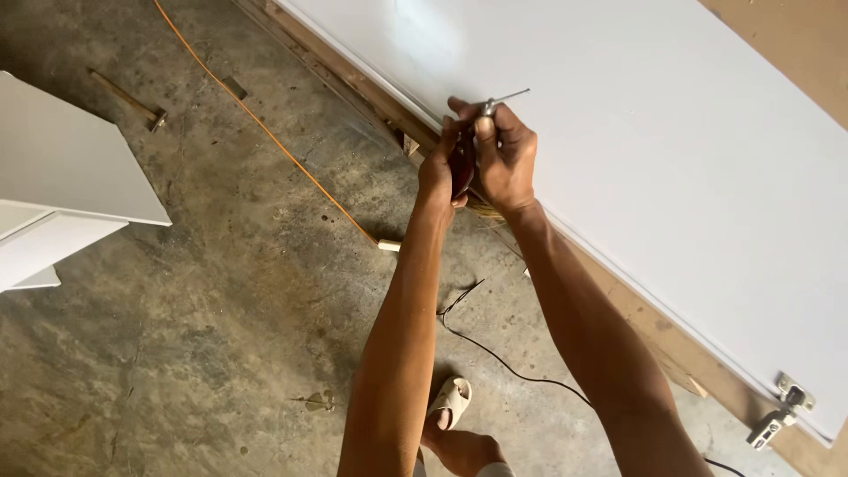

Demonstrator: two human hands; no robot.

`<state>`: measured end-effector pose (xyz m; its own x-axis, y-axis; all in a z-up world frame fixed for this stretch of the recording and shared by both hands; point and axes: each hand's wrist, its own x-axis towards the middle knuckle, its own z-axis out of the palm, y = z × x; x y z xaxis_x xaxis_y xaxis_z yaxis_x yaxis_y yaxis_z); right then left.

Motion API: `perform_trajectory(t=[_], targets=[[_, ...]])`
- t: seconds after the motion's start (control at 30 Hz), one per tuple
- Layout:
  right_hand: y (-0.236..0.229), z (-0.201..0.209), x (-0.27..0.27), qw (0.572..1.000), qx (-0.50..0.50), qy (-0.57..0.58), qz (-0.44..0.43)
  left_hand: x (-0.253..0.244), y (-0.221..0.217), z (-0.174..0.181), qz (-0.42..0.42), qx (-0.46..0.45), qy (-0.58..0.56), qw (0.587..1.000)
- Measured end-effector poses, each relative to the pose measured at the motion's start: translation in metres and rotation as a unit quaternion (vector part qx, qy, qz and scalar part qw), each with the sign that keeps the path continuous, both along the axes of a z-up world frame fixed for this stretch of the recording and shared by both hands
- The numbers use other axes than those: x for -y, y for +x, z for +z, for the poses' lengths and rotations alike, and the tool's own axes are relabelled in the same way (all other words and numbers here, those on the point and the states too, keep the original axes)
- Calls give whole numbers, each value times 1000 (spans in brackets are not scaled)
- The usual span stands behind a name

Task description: The person positions and secures metal hinges onto a white door panel, first by hand and then using a power drill to drive screws into the panel's edge.

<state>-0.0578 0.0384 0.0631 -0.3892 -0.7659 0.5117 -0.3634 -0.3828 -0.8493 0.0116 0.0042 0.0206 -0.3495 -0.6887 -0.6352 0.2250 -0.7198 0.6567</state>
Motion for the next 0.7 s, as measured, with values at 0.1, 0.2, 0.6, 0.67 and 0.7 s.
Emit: perform_trajectory(t=[0.1,0.2,0.6,0.67,0.7], targets=[[-9,-3,0,999,37,12,38,4,-3,-4,-1,6,3,1000],[-13,-13,-1,989,144,13,16,6,-4,-15,-7,18,1,1000],[-24,-43,24,980,-168,-62,-90,3,11,-25,38,116,-278,953],[-26,-42,27,970,-198,-73,-117,5,29,-64,84,186,-531,822],[-26,-44,30,963,-220,-69,-141,9,38,-86,117,251,-727,629]])
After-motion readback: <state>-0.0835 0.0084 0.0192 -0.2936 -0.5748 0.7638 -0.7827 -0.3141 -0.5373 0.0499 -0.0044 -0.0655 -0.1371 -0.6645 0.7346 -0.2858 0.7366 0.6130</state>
